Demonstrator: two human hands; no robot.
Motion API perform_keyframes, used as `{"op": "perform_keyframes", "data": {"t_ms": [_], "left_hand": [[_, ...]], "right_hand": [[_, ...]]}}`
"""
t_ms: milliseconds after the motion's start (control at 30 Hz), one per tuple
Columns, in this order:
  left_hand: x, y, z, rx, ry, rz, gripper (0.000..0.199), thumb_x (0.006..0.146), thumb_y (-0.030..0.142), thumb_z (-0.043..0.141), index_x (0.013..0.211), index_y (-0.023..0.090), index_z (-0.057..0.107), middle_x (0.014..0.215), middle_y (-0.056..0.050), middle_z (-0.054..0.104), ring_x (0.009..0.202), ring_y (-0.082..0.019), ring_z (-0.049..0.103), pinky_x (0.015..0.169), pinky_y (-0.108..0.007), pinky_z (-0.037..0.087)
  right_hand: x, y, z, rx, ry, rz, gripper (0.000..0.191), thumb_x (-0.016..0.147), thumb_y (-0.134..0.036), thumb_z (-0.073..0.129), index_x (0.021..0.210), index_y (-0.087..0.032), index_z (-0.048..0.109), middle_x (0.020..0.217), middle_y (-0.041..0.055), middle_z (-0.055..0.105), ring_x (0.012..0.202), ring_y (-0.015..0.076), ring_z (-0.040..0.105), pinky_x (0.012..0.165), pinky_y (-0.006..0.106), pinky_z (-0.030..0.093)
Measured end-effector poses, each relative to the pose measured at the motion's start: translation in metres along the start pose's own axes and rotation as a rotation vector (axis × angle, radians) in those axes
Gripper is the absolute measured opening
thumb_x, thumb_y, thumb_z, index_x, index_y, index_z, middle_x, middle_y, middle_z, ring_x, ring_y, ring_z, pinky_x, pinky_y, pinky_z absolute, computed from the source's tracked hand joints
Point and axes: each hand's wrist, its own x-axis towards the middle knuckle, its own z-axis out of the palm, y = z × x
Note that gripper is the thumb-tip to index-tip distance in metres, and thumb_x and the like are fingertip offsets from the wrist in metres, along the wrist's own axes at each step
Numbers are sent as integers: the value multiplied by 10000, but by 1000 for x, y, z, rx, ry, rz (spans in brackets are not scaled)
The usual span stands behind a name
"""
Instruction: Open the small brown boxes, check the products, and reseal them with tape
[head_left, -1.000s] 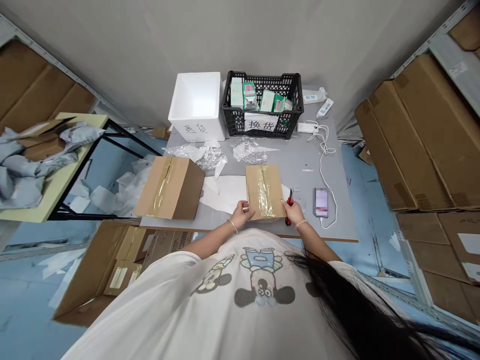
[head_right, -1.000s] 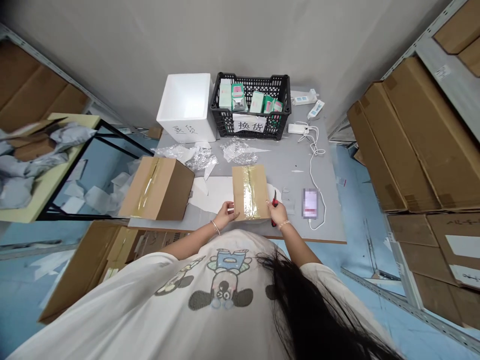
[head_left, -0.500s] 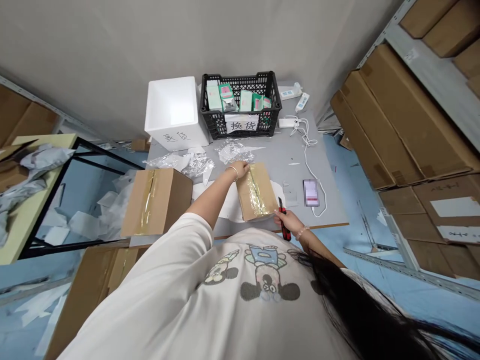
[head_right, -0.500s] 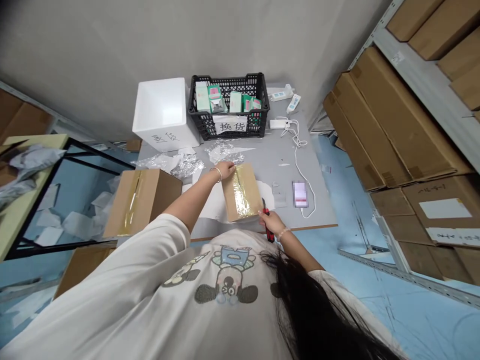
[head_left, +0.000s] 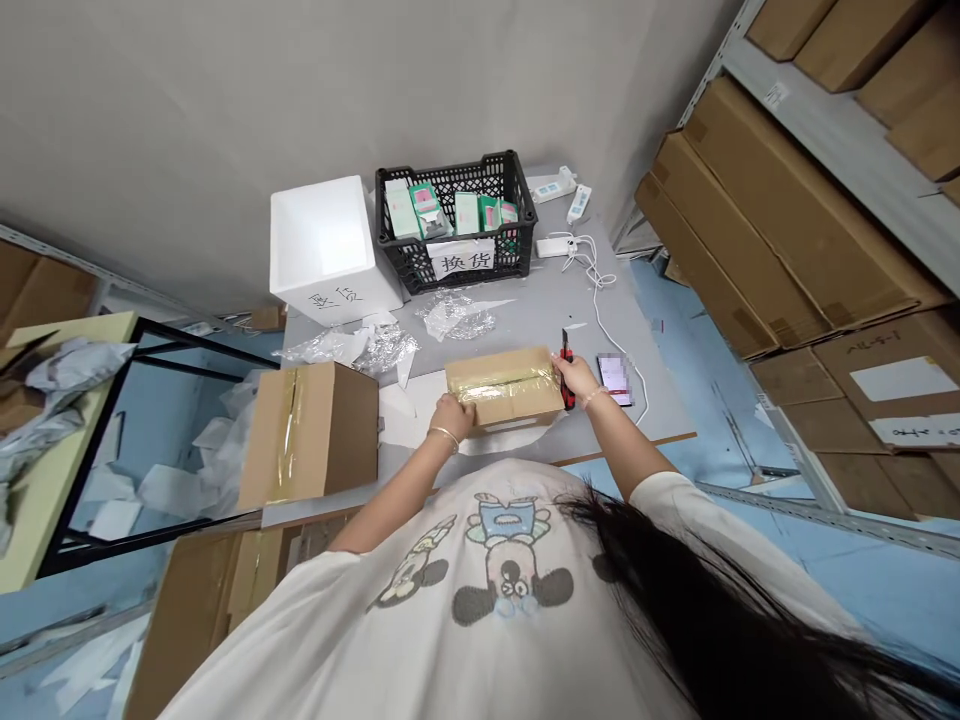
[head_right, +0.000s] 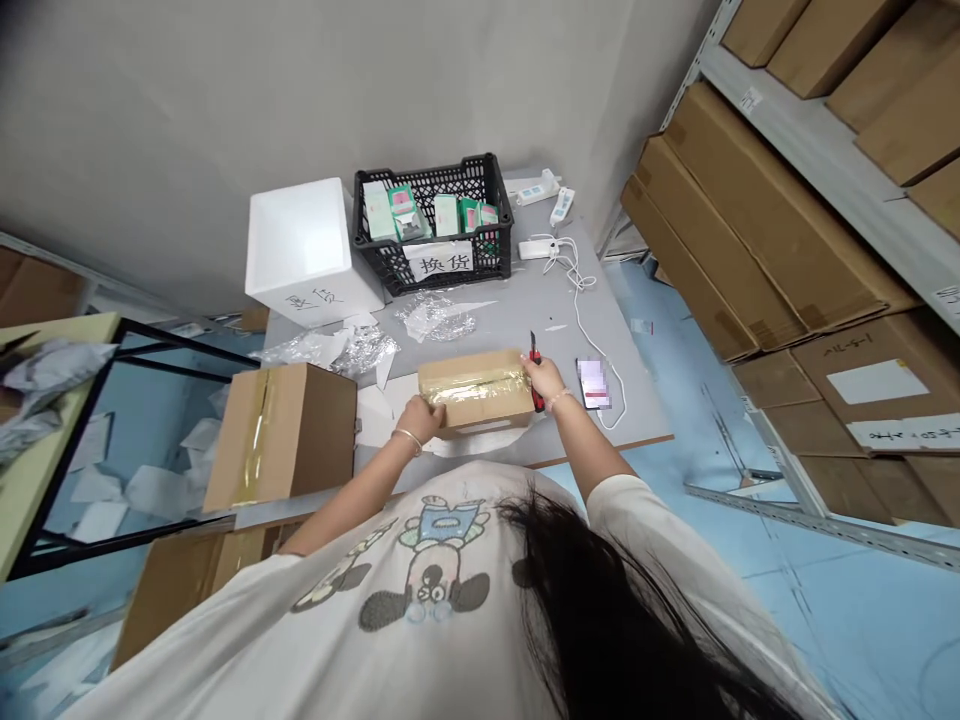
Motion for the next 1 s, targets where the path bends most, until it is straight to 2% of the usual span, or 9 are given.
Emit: {"op": "perform_keyframes", "data": {"t_ms": [100, 200, 333, 400, 467, 567, 667, 833, 1000], "left_hand": [[-14, -14, 18, -98, 80, 6, 525, 939, 431, 496, 1285, 41, 431, 1265, -274, 546, 1138, -316, 622, 902, -399, 500], [-13, -23, 23, -133, 117, 67, 649, 922, 457, 536, 1379, 36, 346, 1339, -291, 491, 1238, -342, 557, 970, -441, 478], [-11, -22, 18, -38, 254, 224, 799, 890, 396, 581, 1487, 10, 218, 1528, -324, 268, 1430, -382, 315, 1104, -504, 367], [-13, -17, 16, 48, 278, 293, 753, 902, 342, 539, 1514, 49, 212, 1574, -282, 217, 1459, -380, 252, 1123, -557, 325], [-16, -11, 17, 120, 243, 350, 680, 913, 276, 469, 1528, 105, 233, 1598, -223, 215, 1473, -360, 225, 1135, -585, 294], [-20, 0, 19, 184, 175, 438, 647, 910, 253, 430, 1526, 132, 274, 1614, -182, 203, 1490, -347, 183, 1156, -593, 247], [-20, 14, 21, 208, 125, 531, 668, 926, 353, 442, 1531, 127, 268, 1618, -182, 187, 1488, -363, 181, 1156, -614, 222], [-11, 41, 27, 236, 67, 679, 806, 892, 507, 532, 1547, 145, 232, 1626, -186, 148, 1498, -375, 127, 1175, -601, 166], [-7, 69, 44, 244, 58, 681, 909, 858, 607, 541, 1556, 134, 200, 1621, -207, 148, 1497, -391, 104, 1174, -621, 111]], "right_hand": [[0, 6, 5, 67, 3, -5, 302, 800, -436, 707, 736, -179, 562, 628, -5, 578, 557, 101, 550, 538, 202, 479], [-7, 16, 1, 196, 9, 51, 213, 840, -364, 671, 835, -174, 573, 719, 23, 644, 627, 117, 616, 613, 233, 536], [-24, 37, -13, 184, 190, 257, 116, 881, -265, 604, 878, -184, 521, 625, -3, 615, 479, 111, 570, 498, 242, 520], [-35, 47, -20, 163, 242, 335, 86, 865, -195, 595, 866, -176, 511, 579, -13, 590, 434, 108, 541, 456, 236, 502], [-46, 55, -25, 168, 251, 363, 88, 834, -122, 590, 854, -162, 514, 584, 6, 601, 453, 117, 565, 457, 235, 507], [-58, 59, -30, 173, 245, 340, 150, 792, -62, 600, 887, -152, 527, 669, 40, 650, 549, 143, 642, 502, 244, 542], [-64, 55, -32, 155, 208, 239, 138, 818, -104, 611, 923, -167, 548, 708, 16, 650, 599, 149, 672, 521, 249, 557], [-60, 44, -31, 83, 149, 142, 92, 896, -252, 593, 959, -189, 572, 650, -10, 633, 516, 132, 634, 463, 224, 512], [-42, 36, -33, -29, 59, 108, 159, 898, -340, 612, 921, -184, 594, 633, -16, 627, 446, 105, 582, 440, 205, 468]]}}
